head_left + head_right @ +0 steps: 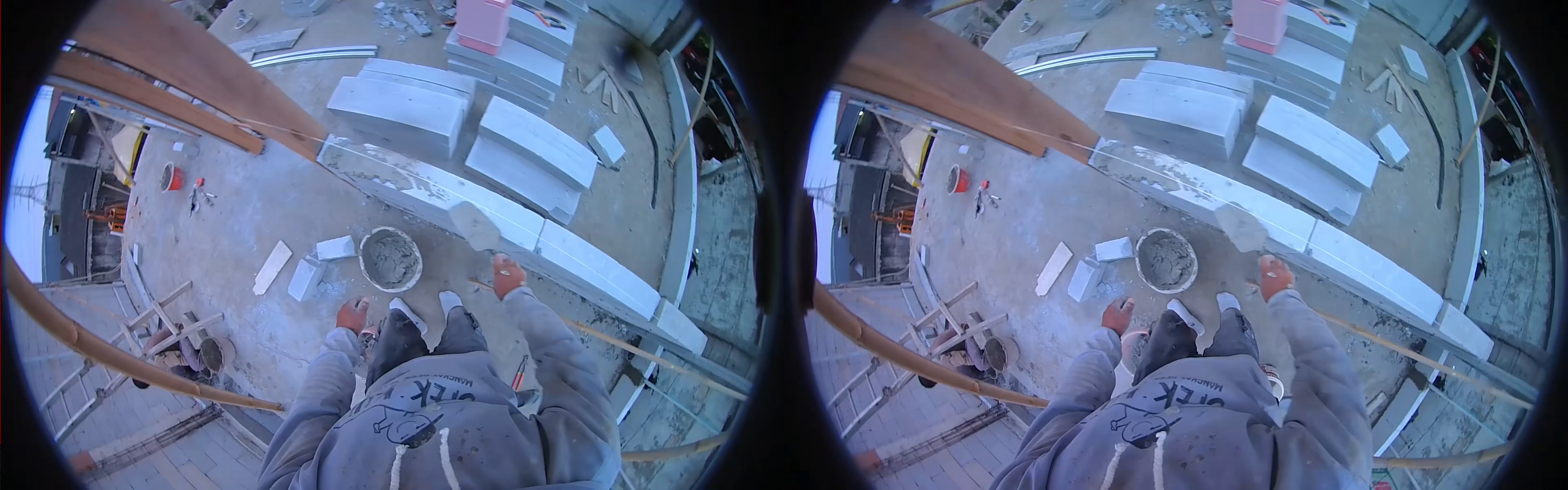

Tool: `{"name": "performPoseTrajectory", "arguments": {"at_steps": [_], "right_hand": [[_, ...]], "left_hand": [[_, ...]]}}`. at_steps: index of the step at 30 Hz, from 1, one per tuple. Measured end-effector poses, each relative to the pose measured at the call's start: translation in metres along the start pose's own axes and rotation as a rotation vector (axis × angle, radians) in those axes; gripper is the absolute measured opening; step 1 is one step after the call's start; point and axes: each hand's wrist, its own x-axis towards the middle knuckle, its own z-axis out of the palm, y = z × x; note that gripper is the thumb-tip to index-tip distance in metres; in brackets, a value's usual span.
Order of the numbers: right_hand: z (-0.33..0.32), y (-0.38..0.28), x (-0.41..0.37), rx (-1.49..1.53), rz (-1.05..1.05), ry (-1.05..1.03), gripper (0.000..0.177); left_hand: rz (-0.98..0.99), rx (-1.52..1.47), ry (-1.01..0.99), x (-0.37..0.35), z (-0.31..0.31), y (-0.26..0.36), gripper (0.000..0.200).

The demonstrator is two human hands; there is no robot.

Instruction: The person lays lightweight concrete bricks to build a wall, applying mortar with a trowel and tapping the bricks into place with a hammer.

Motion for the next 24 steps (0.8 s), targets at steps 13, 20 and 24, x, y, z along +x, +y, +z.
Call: {"name": "performPoseTrajectory", "arguments": {"at_steps": [13, 20, 24], "right_hand": [[-0.042, -0.234, 0.073, 0.52, -0.064, -0.118, 0.046], [-0.032, -0.312, 0.148, 0.473, 0.038, -0.139, 0.044], [-0.027, -0.302, 0.137, 0.58, 0.131, -0.057, 0.048]], "left_hand": [[0.02, -0.007, -0.037, 0.062, -0.042, -0.086, 0.042], [0.0, 0.022, -0.041, 0.128, -0.165, -0.146, 0.04], [0.019, 0.147, -0.018, 0.156, -0.215, -0.177, 0.038]]}}
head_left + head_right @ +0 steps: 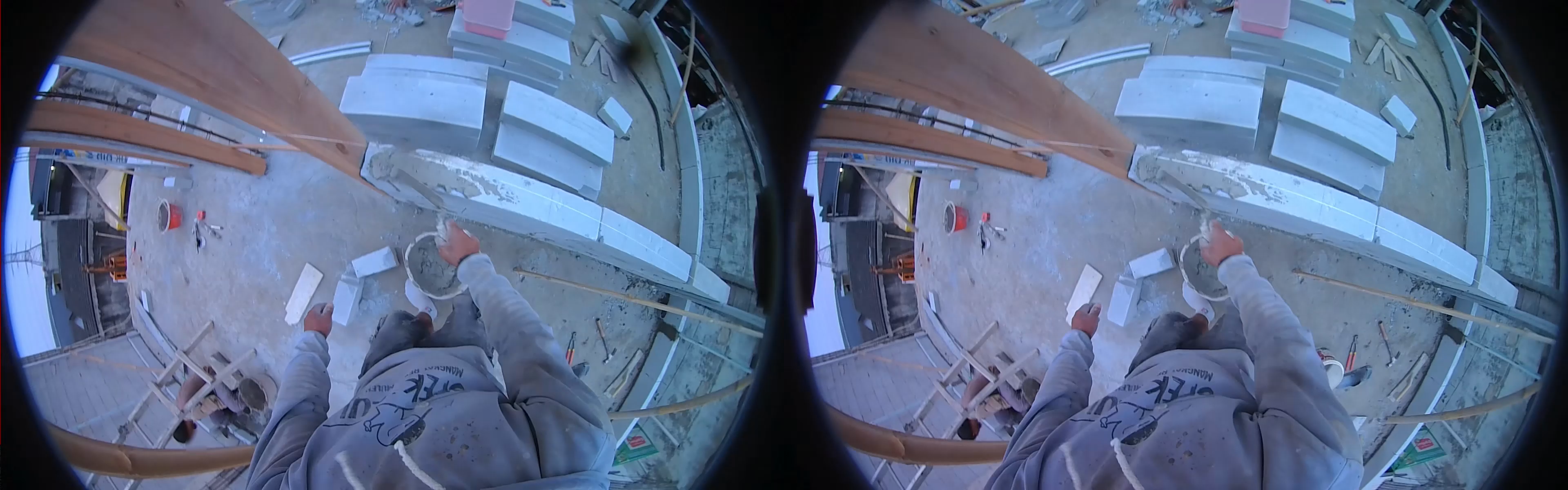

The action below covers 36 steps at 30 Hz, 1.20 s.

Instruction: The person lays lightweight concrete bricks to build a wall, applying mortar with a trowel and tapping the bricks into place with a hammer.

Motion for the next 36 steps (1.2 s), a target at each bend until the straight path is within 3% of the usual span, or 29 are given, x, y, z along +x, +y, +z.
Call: {"name": "performPoseTrajectory", "arguments": {"at_steps": [1, 3, 8, 11, 13, 14, 16, 17, 19, 22, 26, 31, 32, 33, 35, 36], "right_hand": [[0.001, 0.003, -0.001, 0.043, -0.004, 0.105, 0.05], [-0.014, 0.004, 0.002, 0.096, 0.042, 0.1, 0.052], [-0.005, 0.011, -0.002, 0.175, 0.049, 0.15, 0.052], [0.014, 0.002, -0.001, 0.447, 0.236, 0.156, 0.049], [0.044, 0.003, 0.007, 0.417, 0.26, 0.435, 0.042], [0.032, -0.012, -0.001, 0.415, 0.264, 0.429, 0.042], [-0.001, -0.042, -0.011, 1.18, 0.353, 0.166, 0.04], [-0.007, -0.05, -0.01, 1.185, 0.353, 0.166, 0.04], [-0.011, -0.062, -0.003, 1.497, 0.435, -0.165, 0.043], [0.008, -0.08, 0.021, 1.597, 0.366, -0.218, 0.045], [0.031, -0.113, 0.05, 1.587, 0.465, -0.377, 0.046], [0.065, -0.161, 0.078, 1.321, 0.388, -0.172, 0.049], [0.057, -0.166, 0.082, 1.167, 0.388, -0.23, 0.05], [0.069, -0.163, 0.1, 1.168, 0.389, -0.233, 0.05], [0.097, -0.152, 0.126, 0.786, 0.295, -0.15, 0.051], [0.096, -0.144, 0.125, 0.787, 0.307, -0.144, 0.051]], "left_hand": [[-0.071, -0.007, -0.005, 0.007, -0.002, -0.012, 0.037], [-0.137, -0.008, -0.013, 0.023, 0.0, -0.02, 0.037], [0.072, -0.185, -0.074, 0.034, 0.037, -0.004, 0.038], [0.074, -0.218, -0.138, 0.019, 0.042, 0.052, 0.041], [0.325, -0.036, -0.149, 0.009, 0.041, 0.073, 0.038], [0.319, -0.036, -0.153, 0.007, 0.043, 0.07, 0.038], [0.322, -0.074, -0.139, 0.01, 0.041, 0.067, 0.038], [0.323, -0.07, -0.139, 0.012, 0.04, 0.06, 0.038], [0.194, -0.105, -0.193, 0.016, 0.037, 0.034, 0.04], [0.086, -0.14, -0.172, 0.026, 0.046, -0.03, 0.042], [-0.134, -0.075, -0.213, 0.019, 0.03, -0.053, 0.041], [-0.075, -0.128, -0.171, 0.018, 0.034, -0.053, 0.043], [-0.074, -0.177, -0.181, 0.018, 0.034, -0.046, 0.043], [-0.076, -0.175, -0.182, 0.019, 0.034, -0.039, 0.043], [-0.06, -0.234, -0.183, 0.019, 0.034, -0.022, 0.044], [-0.044, -0.22, -0.184, 0.02, 0.035, -0.017, 0.046]]}}
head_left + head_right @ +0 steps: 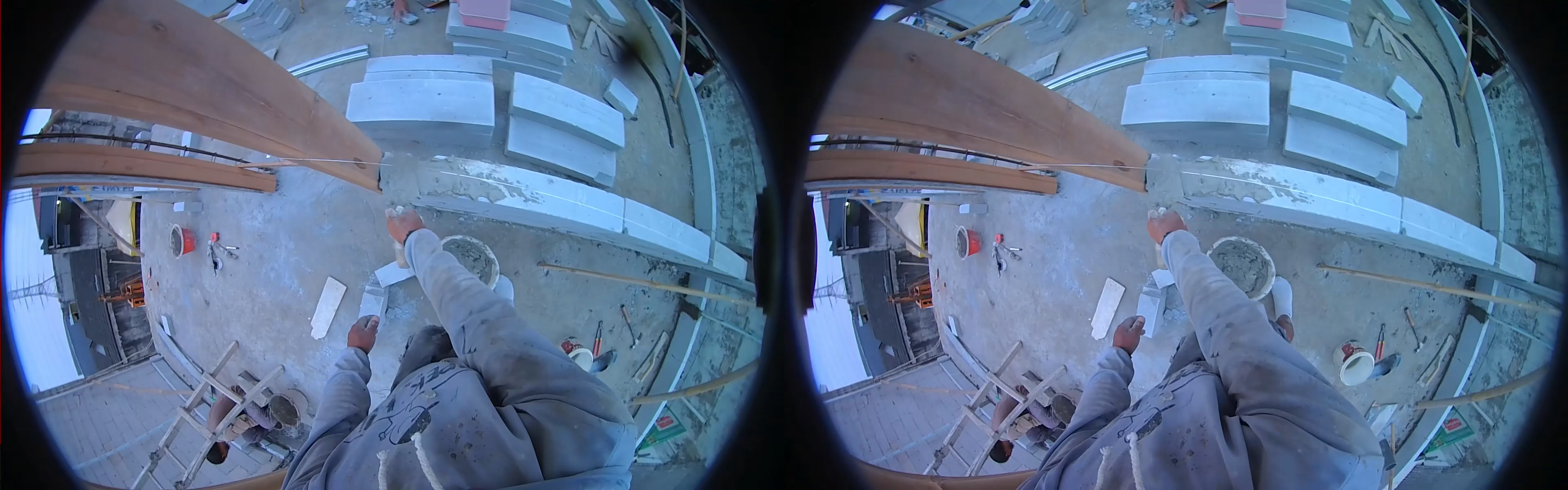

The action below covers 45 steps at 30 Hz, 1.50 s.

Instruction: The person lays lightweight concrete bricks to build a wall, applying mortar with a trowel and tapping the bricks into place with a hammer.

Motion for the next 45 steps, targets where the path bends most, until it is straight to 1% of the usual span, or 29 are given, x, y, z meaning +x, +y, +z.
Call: {"name": "performPoseTrajectory", "arguments": {"at_steps": [2, 3, 5, 6, 8, 10, 12, 14, 15, 16, 17, 18, 19, 21, 23, 24, 25, 26, 27, 29, 32, 34, 36, 38, 39, 41, 42, 44, 45], "right_hand": [[-0.039, -0.032, -0.048, -0.48, -0.113, 0.095, 0.053], [-0.049, -0.035, -0.062, -0.483, -0.101, 0.104, 0.053], [-0.061, -0.039, -0.079, -0.49, 0.025, 0.14, 0.054], [-0.062, -0.025, -0.071, -0.486, 0.032, 0.145, 0.054], [-0.069, 0.002, -0.056, -0.61, -0.032, 0.152, 0.053], [-0.092, 0.008, -0.073, -0.543, 0.019, 0.208, 0.052], [-0.12, 0.001, -0.102, -0.479, 0.074, 0.262, 0.052], [-0.15, -0.005, -0.117, -0.538, 0.073, 0.123, 0.048], [-0.157, 0.013, -0.096, -0.536, 0.07, 0.137, 0.048], [-0.157, 0.045, -0.056, -0.581, -0.009, 0.164, 0.049], [-0.157, 0.067, -0.037, -0.622, -0.083, 0.186, 0.05], [-0.163, 0.072, -0.041, -0.612, -0.084, 0.188, 0.05], [-0.172, 0.075, -0.045, -0.564, -0.096, 0.25, 0.051], [-0.194, 0.076, -0.062, -0.516, -0.111, 0.313, 0.053], [-0.222, 0.067, -0.094, -0.401, 0.04, 0.371, 0.056], [-0.23, 0.069, -0.103, -0.407, 0.047, 0.378, 0.056], [-0.24, 0.07, -0.109, -0.434, 0.118, 0.356, 0.052], [-0.249, 0.066, -0.115, -0.461, 0.183, 0.334, 0.048], [-0.258, 0.066, -0.124, -0.464, 0.181, 0.338, 0.048], [-0.274, 0.07, -0.15, -0.461, 0.018, 0.377, 0.059], [-0.304, 0.092, -0.154, -0.425, 0.067, 0.391, 0.06], [-0.317, 0.114, -0.146, -0.509, 0.004, 0.454, 0.061], [-0.33, 0.137, -0.147, -0.5, 0.05, 0.531, 0.057], [-0.347, 0.148, -0.155, -0.379, 0.153, 0.474, 0.059], [-0.349, 0.15, -0.161, -0.391, 0.154, 0.462, 0.059], [-0.354, 0.131, -0.194, -0.164, 0.293, 0.492, 0.062], [-0.353, 0.141, -0.18, -0.166, 0.289, 0.498, 0.062], [-0.35, 0.175, -0.148, -0.411, -0.029, 0.701, 0.066], [-0.338, 0.166, -0.155, -0.188, -0.005, 0.663, 0.069]], "left_hand": [[0.014, -0.033, -0.04, 0.003, -0.001, 0.012, 0.046], [0.019, -0.069, -0.065, 0.002, -0.001, 0.017, 0.047], [0.036, -0.025, -0.077, 0.007, -0.003, 0.023, 0.047], [0.05, 0.0, -0.061, 0.009, -0.004, 0.026, 0.048], [0.073, 0.041, -0.032, 0.012, -0.005, 0.026, 0.049], [0.093, 0.061, -0.047, 0.016, -0.006, 0.029, 0.049], [0.112, 0.118, -0.067, 0.007, -0.005, 0.05, 0.048], [0.166, 0.138, -0.068, 0.018, 0.006, 0.035, 0.048], [0.214, 0.156, -0.055, 0.027, 0.013, 0.027, 0.047], [0.21, 0.173, -0.024, 0.027, 0.018, 0.029, 0.041], [0.215, 0.183, -0.025, 0.02, 0.018, 0.039, 0.041], [0.187, 0.198, -0.059, 0.01, 0.016, 0.055, 0.043], [0.163, 0.21, -0.091, 0.005, 0.015, 0.068, 0.046], [0.196, 0.204, -0.081, 0.004, 0.014, 0.074, 0.045], [0.228, 0.19, -0.08, 0.002, 0.016, 0.082, 0.045], [0.214, 0.155, -0.073, -0.004, 0.016, 0.085, 0.044], [0.203, 0.12, -0.066, -0.005, 0.016, 0.089, 0.044], [0.219, 0.183, -0.089, 0.005, 0.019, 0.079, 0.043], [0.222, 0.18, -0.089, 0.012, 0.027, 0.068, 0.043], [0.238, 0.269, -0.05, 0.012, 0.032, 0.061, 0.043], [0.196, 0.223, -0.07, 0.004, 0.041, 0.067, 0.043], [0.228, 0.208, -0.046, 0.004, 0.05, 0.067, 0.044], [0.258, 0.194, -0.018, 0.002, 0.051, 0.068, 0.044], [0.329, 0.174, 0.031, -0.009, 0.049, 0.076, 0.046], [0.314, 0.166, 0.035, -0.019, 0.046, 0.077, 0.046], [0.208, 0.091, 0.037, -0.037, 0.038, 0.085, 0.041], [0.214, 0.086, 0.037, -0.037, 0.038, 0.082, 0.041], [0.094, -0.037, 0.02, -0.047, 0.037, 0.061, 0.04], [0.094, -0.026, 0.002, -0.049, 0.038, 0.041, 0.04]]}}
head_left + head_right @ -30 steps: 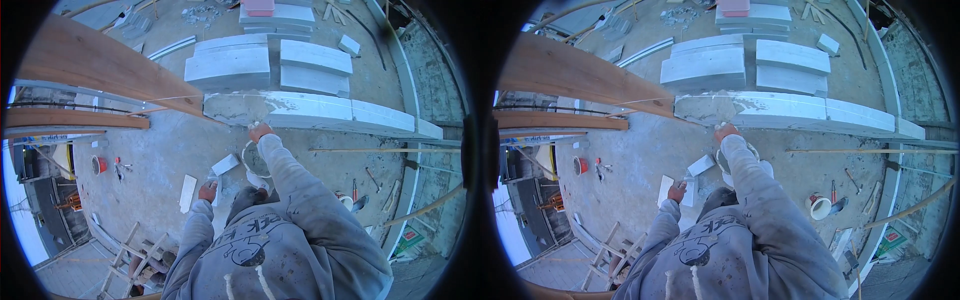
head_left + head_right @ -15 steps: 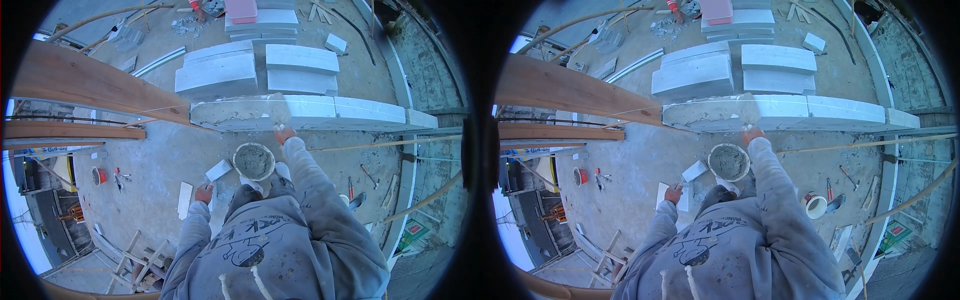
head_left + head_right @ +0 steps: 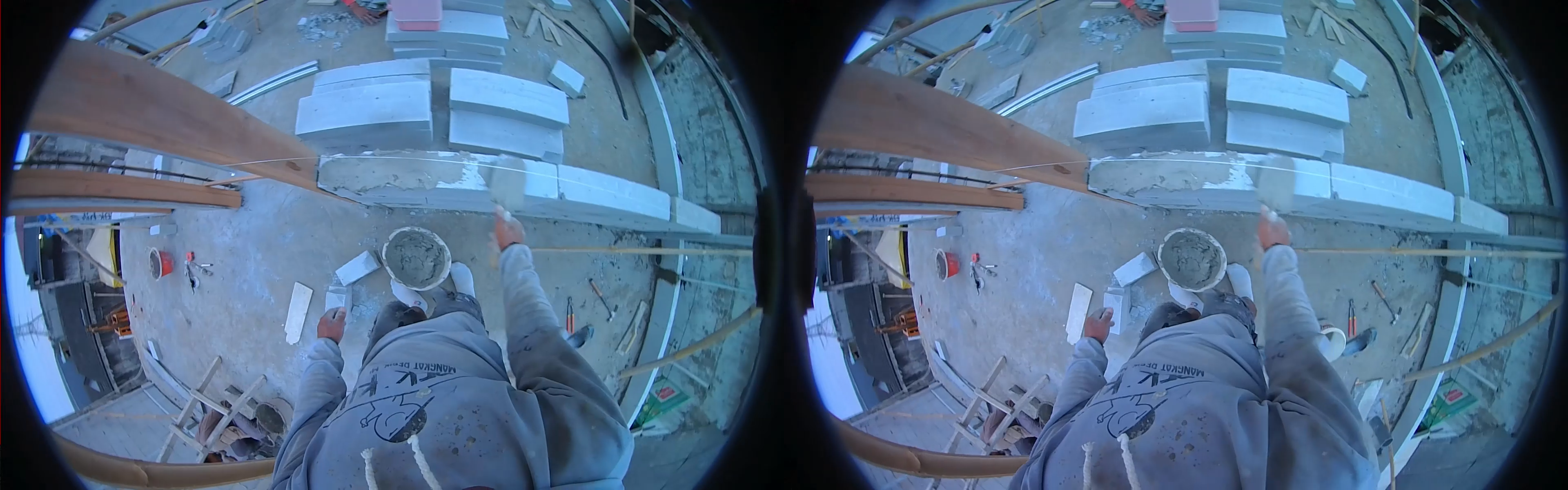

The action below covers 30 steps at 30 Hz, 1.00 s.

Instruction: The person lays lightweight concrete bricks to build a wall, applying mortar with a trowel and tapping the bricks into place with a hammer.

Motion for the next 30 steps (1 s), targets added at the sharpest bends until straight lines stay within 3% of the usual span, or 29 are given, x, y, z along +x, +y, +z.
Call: {"name": "performPoseTrajectory", "arguments": {"at_steps": [1, 4, 5, 6, 8, 10, 13, 14, 16, 18, 20, 22, 24, 25, 27, 28, 30], "right_hand": [[0.01, -0.026, -0.014, 0.206, 0.088, -0.039, 0.071], [0.031, -0.032, -0.003, 0.153, 0.154, -0.16, 0.069], [0.05, -0.008, 0.014, -0.06, 0.002, -0.09, 0.068], [0.064, 0.01, 0.017, -0.269, -0.143, -0.031, 0.068], [0.021, -0.004, -0.02, -0.203, -0.045, -0.115, 0.067], [-0.006, 0.002, -0.033, -0.157, 0.055, -0.141, 0.065], [-0.01, 0.054, -0.05, -0.223, -0.006, 0.009, 0.06], [-0.006, 0.051, -0.058, -0.233, -0.026, -0.003, 0.06], [0.005, 0.04, -0.079, -0.29, 0.034, -0.106, 0.058], [0.051, 0.032, -0.089, -0.326, -0.446, -0.307, 0.055], [0.053, -0.067, -0.122, -0.158, -0.316, -0.674, 0.041], [0.13, -0.054, -0.106, -0.045, -0.154, -0.756, 0.044], [0.199, -0.049, -0.088, -0.118, -0.116, -0.736, 0.042], [0.208, -0.067, -0.088, -0.107, -0.128, -0.746, 0.042], [0.21, -0.108, -0.102, 0.221, 0.291, -1.025, 0.037], [0.223, -0.115, -0.098, 0.231, 0.286, -1.038, 0.037], [0.242, -0.117, -0.097, 0.544, 0.323, -1.053, 0.033]], "left_hand": [[0.001, 0.111, -0.015, 0.005, 0.001, -0.023, 0.04], [0.027, 0.224, -0.078, 0.018, -0.002, -0.049, 0.042], [0.036, 0.215, -0.1, 0.022, -0.002, -0.049, 0.043], [0.033, 0.231, -0.109, 0.025, -0.007, -0.037, 0.043], [0.036, 0.257, -0.167, 0.03, -0.019, 0.018, 0.044], [0.091, 0.276, -0.119, 0.058, -0.024, 0.031, 0.045], [0.175, 0.142, -0.008, 0.057, -0.03, 0.076, 0.046], [0.244, 0.021, 0.041, 0.052, -0.031, 0.091, 0.047], [0.244, 0.052, 0.049, 0.048, -0.025, 0.086, 0.047], [0.25, 0.106, 0.044, 0.052, -0.026, 0.059, 0.047], [0.169, 0.284, -0.037, 0.057, -0.018, -0.003, 0.046], [0.108, 0.244, -0.055, 0.039, -0.027, -0.021, 0.047], [0.048, 0.205, -0.061, 0.022, -0.041, -0.025, 0.047], [0.004, 0.155, -0.021, 0.012, -0.05, -0.022, 0.046], [-0.055, 0.123, 0.029, -0.006, -0.067, -0.03, 0.045], [-0.062, 0.063, 0.079, -0.009, -0.074, -0.035, 0.044], [-0.078, 0.004, 0.13, -0.023, -0.082, -0.048, 0.044]]}}
